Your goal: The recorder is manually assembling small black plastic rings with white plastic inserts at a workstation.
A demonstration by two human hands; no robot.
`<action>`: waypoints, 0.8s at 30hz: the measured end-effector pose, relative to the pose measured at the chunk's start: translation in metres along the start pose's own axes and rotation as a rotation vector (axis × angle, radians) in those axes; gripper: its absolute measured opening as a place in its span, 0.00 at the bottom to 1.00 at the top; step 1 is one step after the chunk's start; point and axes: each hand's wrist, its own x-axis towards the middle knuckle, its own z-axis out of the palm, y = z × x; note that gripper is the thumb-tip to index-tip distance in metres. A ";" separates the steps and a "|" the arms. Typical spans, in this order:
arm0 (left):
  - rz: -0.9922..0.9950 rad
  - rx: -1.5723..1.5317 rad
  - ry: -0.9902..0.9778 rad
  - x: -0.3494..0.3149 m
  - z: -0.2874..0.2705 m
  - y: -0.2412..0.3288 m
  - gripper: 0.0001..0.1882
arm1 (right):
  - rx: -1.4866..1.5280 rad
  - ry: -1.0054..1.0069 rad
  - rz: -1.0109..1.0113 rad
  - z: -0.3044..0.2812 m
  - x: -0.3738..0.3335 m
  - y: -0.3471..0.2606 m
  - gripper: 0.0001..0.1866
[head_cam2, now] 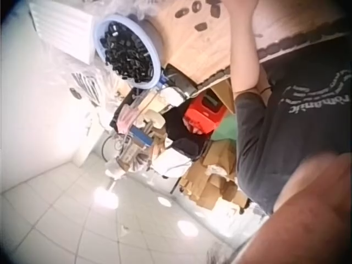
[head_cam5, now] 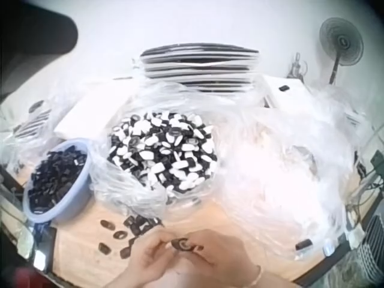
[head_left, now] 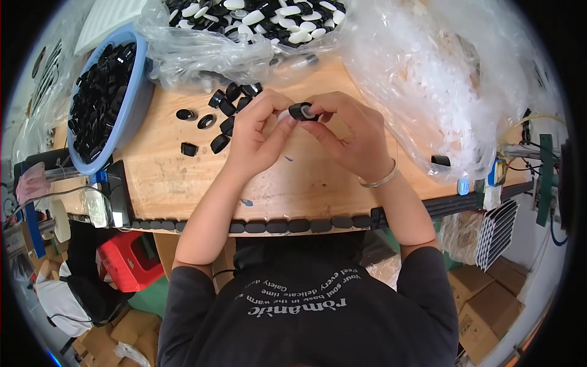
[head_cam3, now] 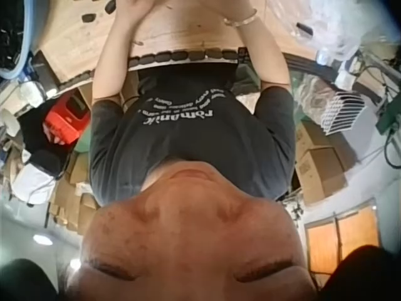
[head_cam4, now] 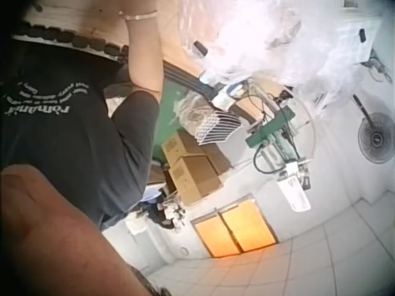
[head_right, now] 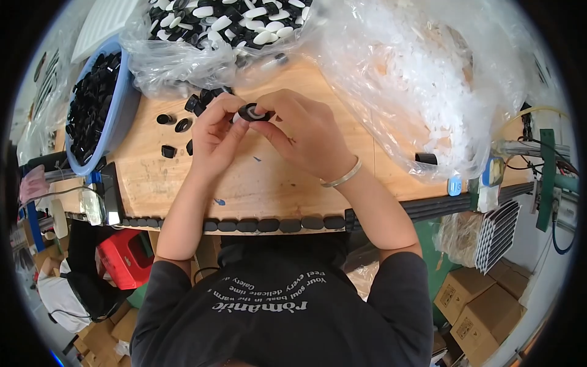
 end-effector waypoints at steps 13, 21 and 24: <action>0.175 0.430 -0.098 0.008 -0.005 0.011 0.10 | -0.124 -0.066 -0.061 -0.008 0.001 -0.002 0.10; 0.142 0.418 0.015 0.002 0.004 0.001 0.10 | -0.151 0.047 -0.051 -0.002 -0.002 -0.002 0.09; 0.205 0.337 0.056 0.001 0.005 -0.006 0.08 | -0.140 0.046 -0.059 -0.001 -0.002 -0.005 0.09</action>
